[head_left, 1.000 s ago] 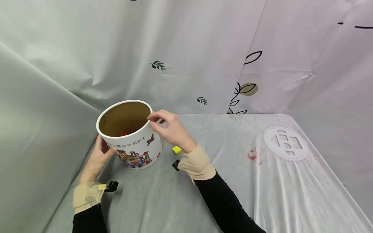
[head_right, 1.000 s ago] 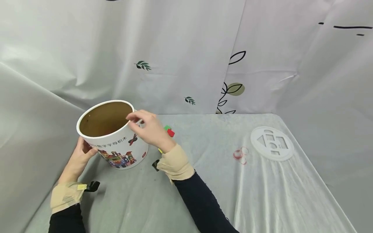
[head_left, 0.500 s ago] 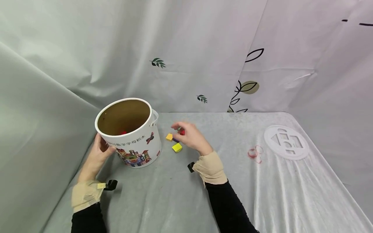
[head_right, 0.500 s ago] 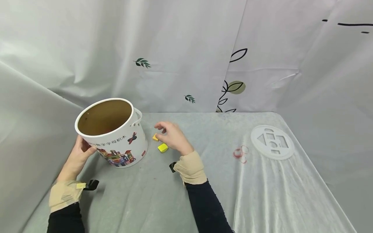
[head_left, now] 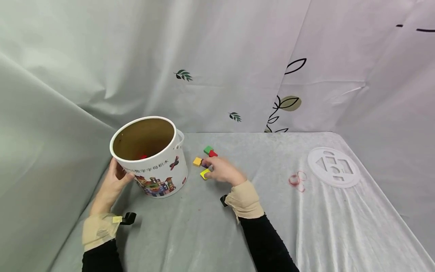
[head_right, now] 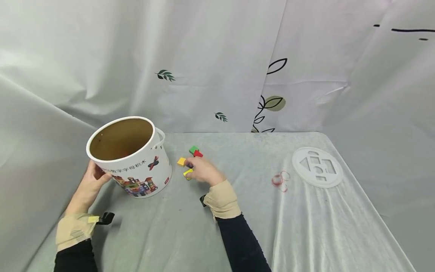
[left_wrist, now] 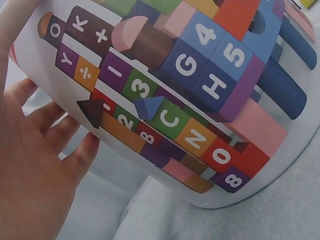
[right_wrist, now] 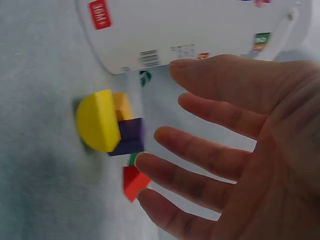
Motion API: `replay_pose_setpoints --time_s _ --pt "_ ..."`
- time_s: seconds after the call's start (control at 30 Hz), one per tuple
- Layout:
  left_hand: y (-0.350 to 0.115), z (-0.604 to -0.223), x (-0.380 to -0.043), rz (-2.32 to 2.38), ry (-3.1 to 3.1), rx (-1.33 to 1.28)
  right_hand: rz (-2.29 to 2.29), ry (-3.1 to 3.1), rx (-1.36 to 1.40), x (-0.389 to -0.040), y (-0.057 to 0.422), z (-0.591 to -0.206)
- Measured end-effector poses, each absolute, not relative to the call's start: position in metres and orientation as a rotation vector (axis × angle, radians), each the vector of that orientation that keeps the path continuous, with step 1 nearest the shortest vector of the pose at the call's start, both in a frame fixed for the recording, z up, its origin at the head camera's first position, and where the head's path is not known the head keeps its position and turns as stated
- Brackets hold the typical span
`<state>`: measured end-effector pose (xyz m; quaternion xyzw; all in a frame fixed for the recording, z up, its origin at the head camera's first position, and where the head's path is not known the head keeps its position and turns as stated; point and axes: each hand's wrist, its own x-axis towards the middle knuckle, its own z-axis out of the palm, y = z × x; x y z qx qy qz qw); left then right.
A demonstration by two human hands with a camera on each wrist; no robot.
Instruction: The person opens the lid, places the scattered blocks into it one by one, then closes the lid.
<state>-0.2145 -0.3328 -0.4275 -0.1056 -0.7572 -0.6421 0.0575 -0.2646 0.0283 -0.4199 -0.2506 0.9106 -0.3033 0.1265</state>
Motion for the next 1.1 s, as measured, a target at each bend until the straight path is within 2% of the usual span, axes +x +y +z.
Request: replay_pose_setpoints --time_s 0.73,1.1 --pt "-0.333 -0.429 -0.215 -1.968 -2.244 -0.352 -0.45 2.767 -0.749 -0.262 0.0 -0.451" --pt "-0.332 -0.43 -0.215 -1.982 -2.23 -0.368 -0.571 2.689 -0.703 -0.262 0.007 -0.445"
